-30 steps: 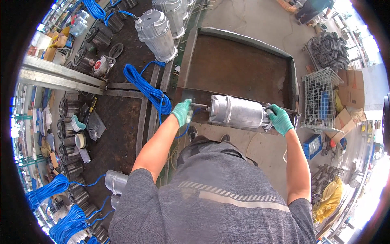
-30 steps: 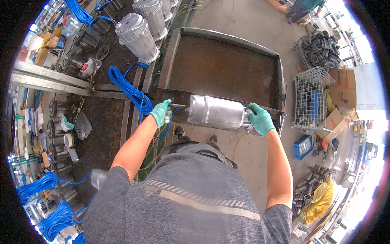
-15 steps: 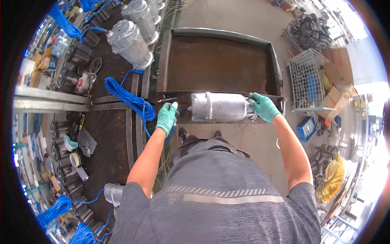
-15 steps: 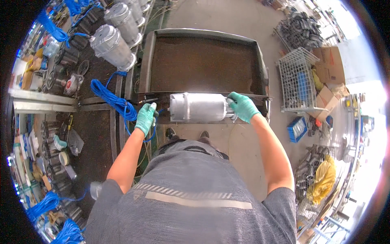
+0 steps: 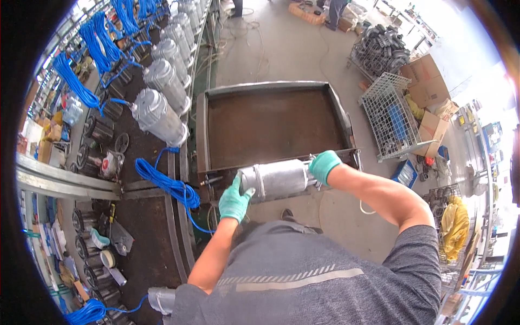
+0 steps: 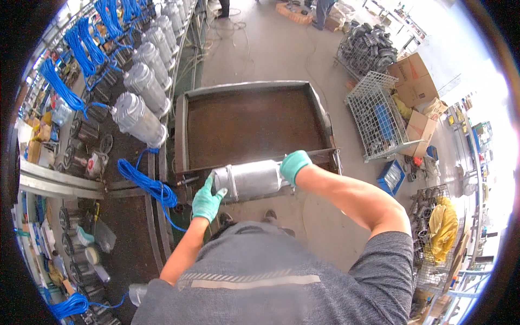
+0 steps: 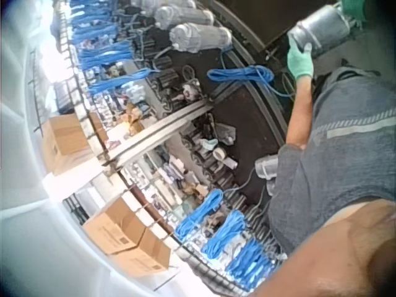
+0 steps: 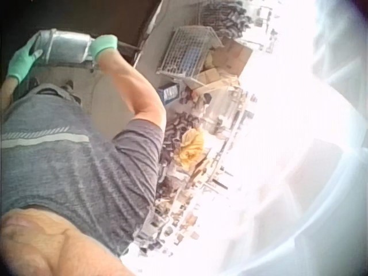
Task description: The person picks up a pump component from a rack, attaches a blue hose, submerges the component into a water tank, rotates it to check for leaks, removes it, and returns it to the rack.
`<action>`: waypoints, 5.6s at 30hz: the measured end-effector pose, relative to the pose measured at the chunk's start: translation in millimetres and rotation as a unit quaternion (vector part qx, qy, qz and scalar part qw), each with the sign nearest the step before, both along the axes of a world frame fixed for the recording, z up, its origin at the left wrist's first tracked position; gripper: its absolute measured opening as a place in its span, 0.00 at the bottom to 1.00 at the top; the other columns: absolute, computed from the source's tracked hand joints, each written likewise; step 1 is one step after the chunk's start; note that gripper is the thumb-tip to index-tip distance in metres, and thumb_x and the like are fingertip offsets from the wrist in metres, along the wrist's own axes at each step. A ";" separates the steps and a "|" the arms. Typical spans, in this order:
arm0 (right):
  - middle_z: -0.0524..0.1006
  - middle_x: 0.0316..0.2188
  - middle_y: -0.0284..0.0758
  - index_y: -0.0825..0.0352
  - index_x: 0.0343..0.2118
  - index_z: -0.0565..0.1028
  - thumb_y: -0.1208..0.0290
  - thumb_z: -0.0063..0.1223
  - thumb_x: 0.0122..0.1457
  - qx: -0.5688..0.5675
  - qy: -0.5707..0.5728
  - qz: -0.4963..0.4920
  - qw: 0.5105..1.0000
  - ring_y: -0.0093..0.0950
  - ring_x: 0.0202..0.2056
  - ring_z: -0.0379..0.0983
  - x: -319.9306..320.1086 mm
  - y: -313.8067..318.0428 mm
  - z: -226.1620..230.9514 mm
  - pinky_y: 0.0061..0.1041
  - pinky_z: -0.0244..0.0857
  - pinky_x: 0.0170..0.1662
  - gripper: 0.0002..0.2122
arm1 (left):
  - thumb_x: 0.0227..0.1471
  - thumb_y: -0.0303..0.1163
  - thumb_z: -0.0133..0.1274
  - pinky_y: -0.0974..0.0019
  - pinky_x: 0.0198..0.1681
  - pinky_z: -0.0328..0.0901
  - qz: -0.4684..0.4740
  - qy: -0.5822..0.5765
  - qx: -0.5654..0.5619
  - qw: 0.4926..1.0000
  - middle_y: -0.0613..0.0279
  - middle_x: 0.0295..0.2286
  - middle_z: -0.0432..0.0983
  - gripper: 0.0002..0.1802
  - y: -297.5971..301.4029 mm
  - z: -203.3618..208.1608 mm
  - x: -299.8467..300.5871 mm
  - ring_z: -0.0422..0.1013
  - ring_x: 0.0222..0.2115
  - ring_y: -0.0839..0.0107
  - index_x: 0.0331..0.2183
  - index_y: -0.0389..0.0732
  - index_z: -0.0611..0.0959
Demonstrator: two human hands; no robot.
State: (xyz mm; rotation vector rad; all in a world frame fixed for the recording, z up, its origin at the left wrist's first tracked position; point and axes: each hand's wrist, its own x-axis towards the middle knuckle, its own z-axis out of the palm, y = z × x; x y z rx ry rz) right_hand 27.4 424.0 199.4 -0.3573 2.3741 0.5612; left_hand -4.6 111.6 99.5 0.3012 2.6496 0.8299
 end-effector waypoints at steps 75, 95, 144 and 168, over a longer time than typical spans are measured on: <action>0.84 0.37 0.44 0.68 0.52 0.74 0.68 0.64 0.54 -0.162 0.155 -0.209 0.952 0.42 0.40 0.82 38.9 15.3 15.5 0.40 0.76 0.42 0.22 | 0.53 0.57 0.62 0.45 0.46 0.70 -0.014 0.000 -0.021 1.000 0.37 0.41 0.81 0.44 -0.4 1.5 -2.3 0.77 0.42 0.39 0.67 0.61 0.64; 0.79 0.40 0.46 0.65 0.45 0.77 0.78 0.56 0.54 -0.235 0.229 -0.088 0.941 0.45 0.43 0.79 39.7 26.3 -27.5 0.40 0.75 0.44 0.14 | 0.53 0.56 0.62 0.46 0.48 0.70 -0.008 -0.001 -0.018 1.000 0.37 0.44 0.80 0.44 0.7 2.9 0.3 0.77 0.45 0.40 0.67 0.60 0.64; 0.78 0.39 0.41 0.70 0.50 0.75 0.51 0.46 0.71 -0.574 0.196 -0.504 0.615 0.31 0.40 0.72 69.6 88.2 -138.2 0.32 0.66 0.49 0.22 | 0.44 0.64 0.67 0.47 0.41 0.74 0.509 -0.130 -0.030 0.850 0.54 0.46 0.80 0.48 -216.2 -108.7 -125.8 0.78 0.43 0.57 0.56 0.40 0.75; 0.80 0.31 0.37 0.73 0.59 0.70 0.44 0.44 0.68 -0.599 0.015 -0.439 0.669 0.27 0.36 0.75 32.3 116.1 -191.2 0.26 0.69 0.43 0.32 | 0.56 0.42 0.61 0.38 0.60 0.66 0.267 0.250 0.635 0.681 0.50 0.50 0.78 0.29 -197.5 212.0 48.5 0.74 0.52 0.52 0.54 0.37 0.76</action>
